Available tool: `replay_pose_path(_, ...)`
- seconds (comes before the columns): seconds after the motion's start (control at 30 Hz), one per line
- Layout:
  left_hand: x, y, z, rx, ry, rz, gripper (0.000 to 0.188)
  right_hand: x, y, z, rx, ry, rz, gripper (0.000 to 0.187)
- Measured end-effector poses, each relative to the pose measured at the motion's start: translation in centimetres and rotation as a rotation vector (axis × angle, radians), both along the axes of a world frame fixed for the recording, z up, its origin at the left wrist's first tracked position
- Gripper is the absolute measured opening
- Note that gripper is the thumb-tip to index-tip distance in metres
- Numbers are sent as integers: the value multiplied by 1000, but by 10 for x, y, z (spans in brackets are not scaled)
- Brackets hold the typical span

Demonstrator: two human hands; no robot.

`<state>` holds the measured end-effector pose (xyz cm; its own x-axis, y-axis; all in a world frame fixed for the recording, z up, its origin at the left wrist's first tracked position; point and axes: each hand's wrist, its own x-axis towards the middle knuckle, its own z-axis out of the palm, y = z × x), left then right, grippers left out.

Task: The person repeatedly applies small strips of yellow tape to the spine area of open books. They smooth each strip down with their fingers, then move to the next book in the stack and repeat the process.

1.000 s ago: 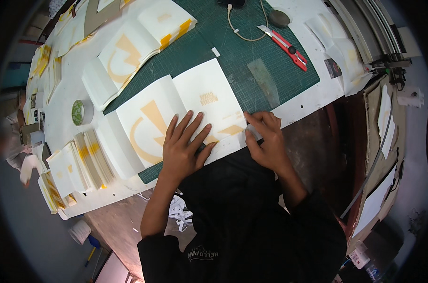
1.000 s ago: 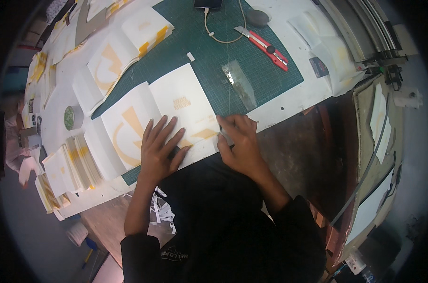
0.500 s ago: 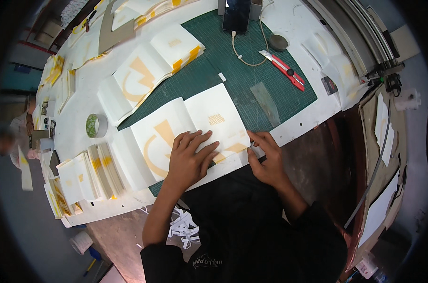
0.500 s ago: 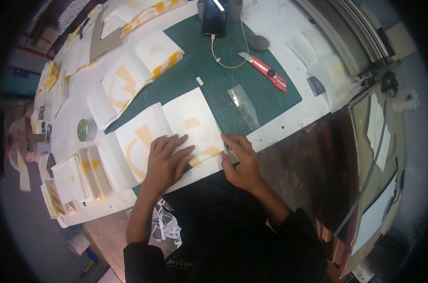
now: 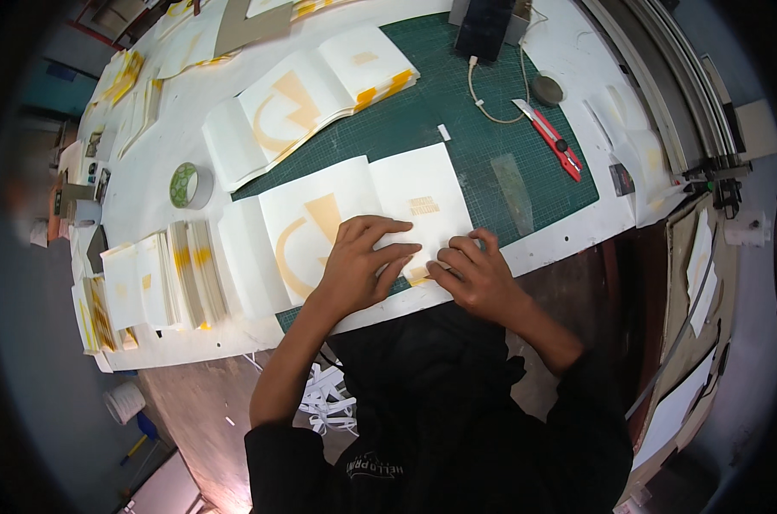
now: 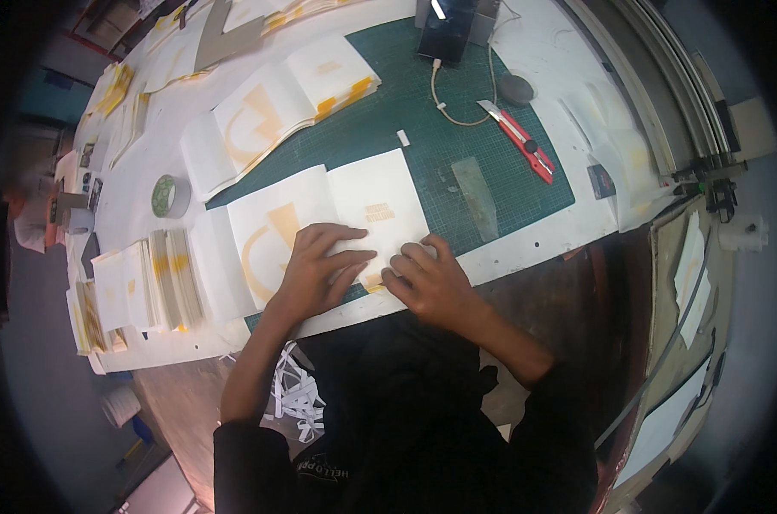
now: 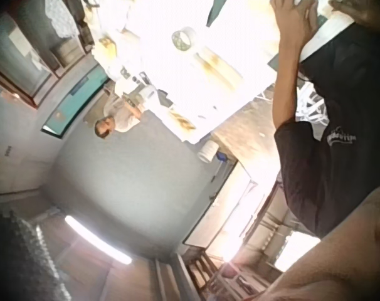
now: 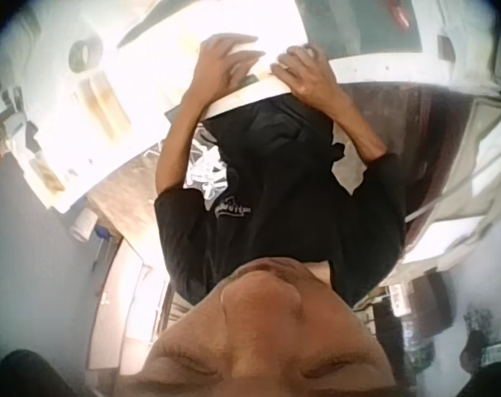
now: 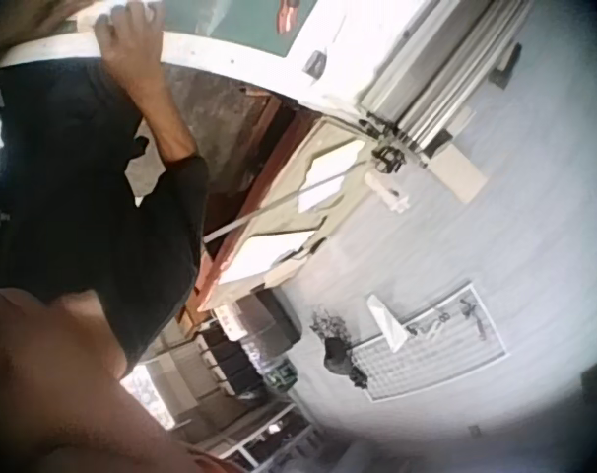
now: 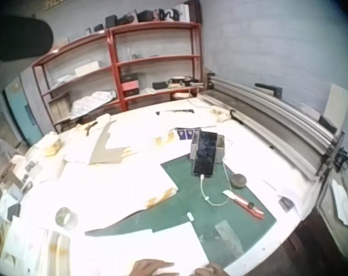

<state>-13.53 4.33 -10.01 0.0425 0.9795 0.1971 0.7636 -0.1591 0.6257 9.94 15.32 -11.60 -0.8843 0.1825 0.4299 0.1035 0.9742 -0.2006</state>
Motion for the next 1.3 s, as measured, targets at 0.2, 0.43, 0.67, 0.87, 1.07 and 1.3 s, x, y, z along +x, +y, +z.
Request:
replay_pose_path(0.2, -1, -1, -3, -8, 56, 22, 38, -13, 10, 6, -221, -35, 18, 13)
replay_pose_path(0.43, -7, 1, -6, -101, 36, 2, 32, -28, 26, 13, -459, -83, -12, 12)
replay_pose_path(0.67, -6, 4, 3, -118, -59, 19, 28, -32, 24, 12, -450, -95, -115, 14)
replay_pose_path(0.87, -7, 4, 3, -107, -65, 22, 36, -33, 19, 14, -441, -93, -159, 15)
replay_pose_path(1.07, -4, 5, 1, -93, -22, 43, 38, -32, 16, 8, -431, -59, -206, 18)
replay_pose_path(1.3, 2, 5, 1, -99, 11, 66, 35, -15, 33, 11, -471, -90, -301, 29)
